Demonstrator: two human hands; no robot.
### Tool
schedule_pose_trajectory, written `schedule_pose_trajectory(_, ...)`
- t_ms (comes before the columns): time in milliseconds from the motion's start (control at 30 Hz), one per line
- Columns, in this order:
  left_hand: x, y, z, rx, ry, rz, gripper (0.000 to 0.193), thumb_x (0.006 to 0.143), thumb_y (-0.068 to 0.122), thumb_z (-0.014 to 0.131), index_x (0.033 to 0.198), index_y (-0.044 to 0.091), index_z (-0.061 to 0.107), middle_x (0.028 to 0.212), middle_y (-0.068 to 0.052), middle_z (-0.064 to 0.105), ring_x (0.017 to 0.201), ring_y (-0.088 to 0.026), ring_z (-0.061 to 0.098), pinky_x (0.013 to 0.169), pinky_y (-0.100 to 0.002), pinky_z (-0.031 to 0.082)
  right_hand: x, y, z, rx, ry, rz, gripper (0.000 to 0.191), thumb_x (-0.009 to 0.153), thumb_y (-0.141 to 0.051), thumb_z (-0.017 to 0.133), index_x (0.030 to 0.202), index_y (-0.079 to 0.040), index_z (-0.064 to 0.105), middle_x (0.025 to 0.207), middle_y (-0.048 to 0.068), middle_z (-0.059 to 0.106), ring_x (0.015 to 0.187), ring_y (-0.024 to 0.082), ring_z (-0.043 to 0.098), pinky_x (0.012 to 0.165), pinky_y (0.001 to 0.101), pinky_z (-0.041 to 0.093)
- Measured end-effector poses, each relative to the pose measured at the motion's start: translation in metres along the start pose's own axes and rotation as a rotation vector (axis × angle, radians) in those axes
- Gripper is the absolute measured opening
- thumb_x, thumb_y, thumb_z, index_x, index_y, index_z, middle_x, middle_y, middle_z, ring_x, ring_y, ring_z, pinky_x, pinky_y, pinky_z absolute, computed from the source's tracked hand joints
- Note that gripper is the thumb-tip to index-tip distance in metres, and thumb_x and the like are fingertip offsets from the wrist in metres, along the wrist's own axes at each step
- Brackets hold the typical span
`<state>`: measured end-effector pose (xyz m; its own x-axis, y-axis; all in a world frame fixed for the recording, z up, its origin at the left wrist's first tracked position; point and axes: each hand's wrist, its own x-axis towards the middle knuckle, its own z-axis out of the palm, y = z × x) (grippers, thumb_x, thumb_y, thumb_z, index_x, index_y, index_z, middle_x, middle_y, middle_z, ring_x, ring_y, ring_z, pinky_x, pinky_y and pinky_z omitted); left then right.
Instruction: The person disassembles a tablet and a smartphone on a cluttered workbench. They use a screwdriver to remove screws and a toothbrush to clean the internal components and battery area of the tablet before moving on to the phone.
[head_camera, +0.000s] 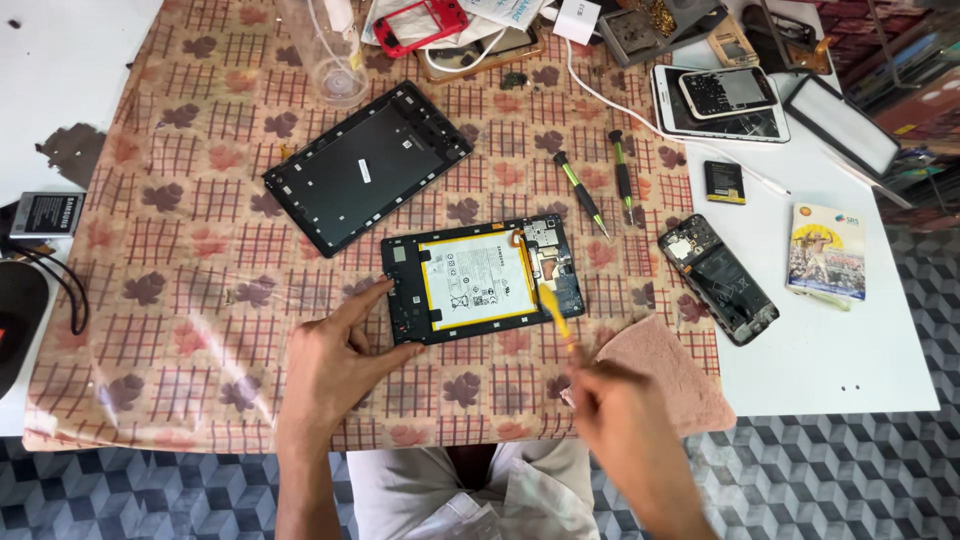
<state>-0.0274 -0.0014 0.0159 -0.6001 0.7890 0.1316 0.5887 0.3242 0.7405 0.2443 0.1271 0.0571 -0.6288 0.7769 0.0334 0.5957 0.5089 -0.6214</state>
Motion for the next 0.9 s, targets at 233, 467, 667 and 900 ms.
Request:
schedule_pose_trajectory(233,-0.002,-0.003,0.004,-0.023,-0.005,0.035,0.077,0.061,0.028,0.095,0.133,0.014,0.068,0.071,-0.002,0.069,0.042,-0.007,0.061,0.044,-0.027,0.050,0.008,0.004,0.026,-0.082,0.194,-0.185,0.030,0.087,0.000,0.067,0.116,0.006,0.069,0.074,0.020,0.066,0.059,0.034,0.064,0.054,0.0415,0.050)
schedule_pose_trajectory(467,-0.001,0.004,0.000,-0.005,-0.011,-0.010,0.078,0.059,0.028,0.095,0.132,0.014,0.069,0.049,-0.003,0.064,0.039,-0.009,0.060,0.041,-0.028,0.047,-0.025,0.014,0.007,-0.042,0.072,0.139,0.016,0.092,-0.010,0.070,0.098,0.003,0.074,0.064,0.019,0.063,0.051,0.031,0.060,0.048,0.0439,0.047)
schedule_pose_trajectory(667,-0.001,0.002,0.001,0.006,-0.017,-0.022,0.078,0.059,0.028,0.096,0.131,0.015,0.070,0.047,-0.004,0.062,0.038,-0.011,0.058,0.041,-0.029,0.046,-0.021,0.001,0.015,-0.038,0.238,-0.072,0.019,0.089,-0.008,0.068,0.104,0.003,0.073,0.069,0.016,0.065,0.053,0.026,0.062,0.048,0.0379,0.046)
schedule_pose_trajectory(900,-0.024,0.015,0.015,0.095,0.144,0.242,0.056,0.075,0.030,0.088,0.124,0.008,0.070,0.106,-0.012,0.072,0.061,-0.015,0.067,0.053,-0.032,0.053,-0.028,0.032,-0.008,-0.005,0.337,0.186,0.029,0.090,-0.007,0.077,0.118,0.000,0.077,0.059,0.015,0.052,0.052,0.013,0.040,0.046,0.0296,0.034)
